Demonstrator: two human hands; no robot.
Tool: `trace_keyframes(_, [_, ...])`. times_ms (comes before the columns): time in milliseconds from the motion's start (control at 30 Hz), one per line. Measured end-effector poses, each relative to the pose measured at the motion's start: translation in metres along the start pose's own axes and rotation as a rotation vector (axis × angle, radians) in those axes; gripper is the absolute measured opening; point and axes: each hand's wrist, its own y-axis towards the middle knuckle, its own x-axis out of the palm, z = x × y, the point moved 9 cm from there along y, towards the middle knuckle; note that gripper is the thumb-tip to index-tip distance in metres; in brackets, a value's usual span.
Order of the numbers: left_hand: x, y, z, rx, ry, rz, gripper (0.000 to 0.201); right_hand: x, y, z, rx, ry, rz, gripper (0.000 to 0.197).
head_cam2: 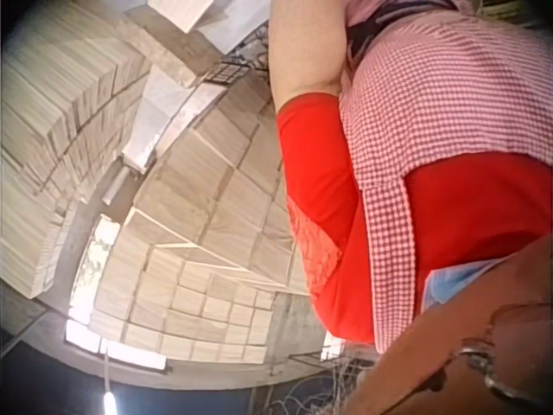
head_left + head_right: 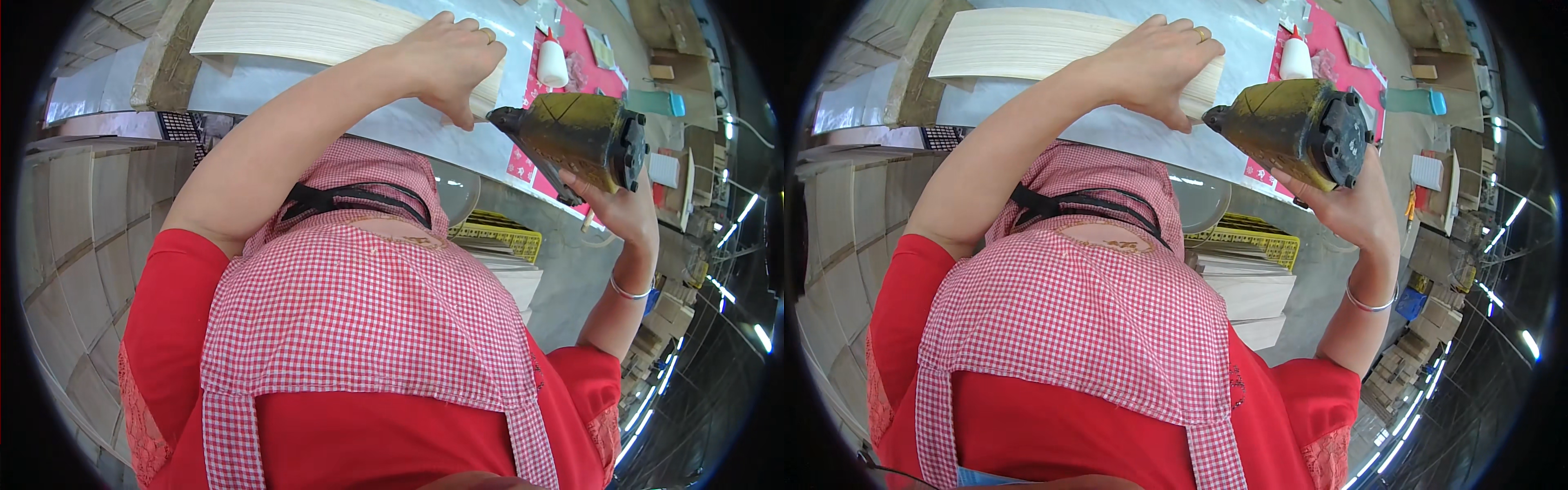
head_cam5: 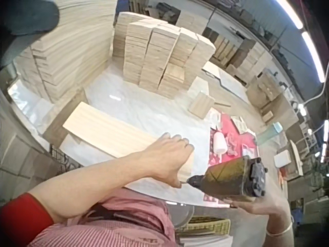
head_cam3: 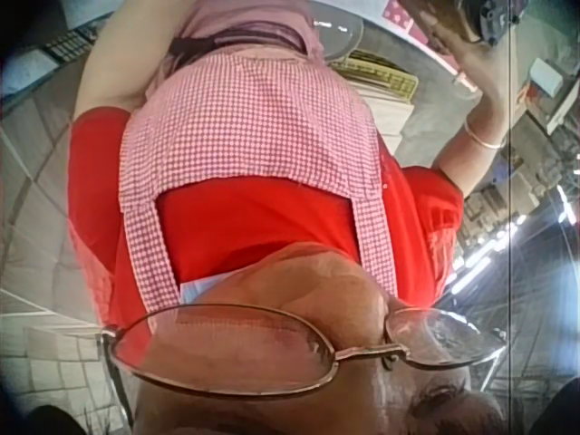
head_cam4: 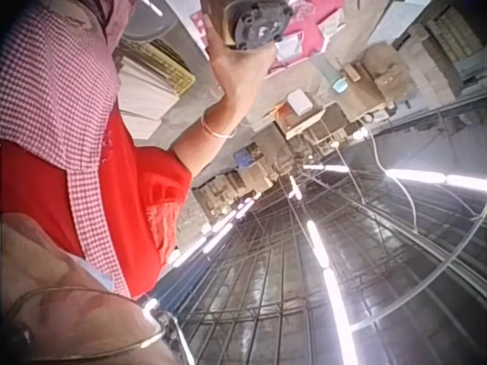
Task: Assembling wooden boxes by applying glue to joints and using a pneumatic nail gun to secure the pieces.
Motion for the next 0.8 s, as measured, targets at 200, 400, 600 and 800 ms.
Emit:
trace_keyframes(200, [-0.001,0.000,-0.002,0.000,-0.006,0.004,0.086,-0.001,0.007,-0.002,-0.022,-0.010,0.026,0.040])
trace_keyframes(400, [-0.003,-0.003,-0.001,-0.012,-0.001,-0.007,0.084,-0.014,0.013,0.000,-0.052,0.043,0.076,0.038])
trace_keyframes(600, [-0.006,-0.008,-0.003,-0.050,0.043,0.031,0.084,-0.027,0.041,0.016,0.032,0.025,0.146,0.035])
trace_keyframes(800, [-0.006,-0.009,-0.005,-0.049,0.032,0.046,0.083,-0.026,0.055,0.011,0.008,0.034,0.105,0.032])
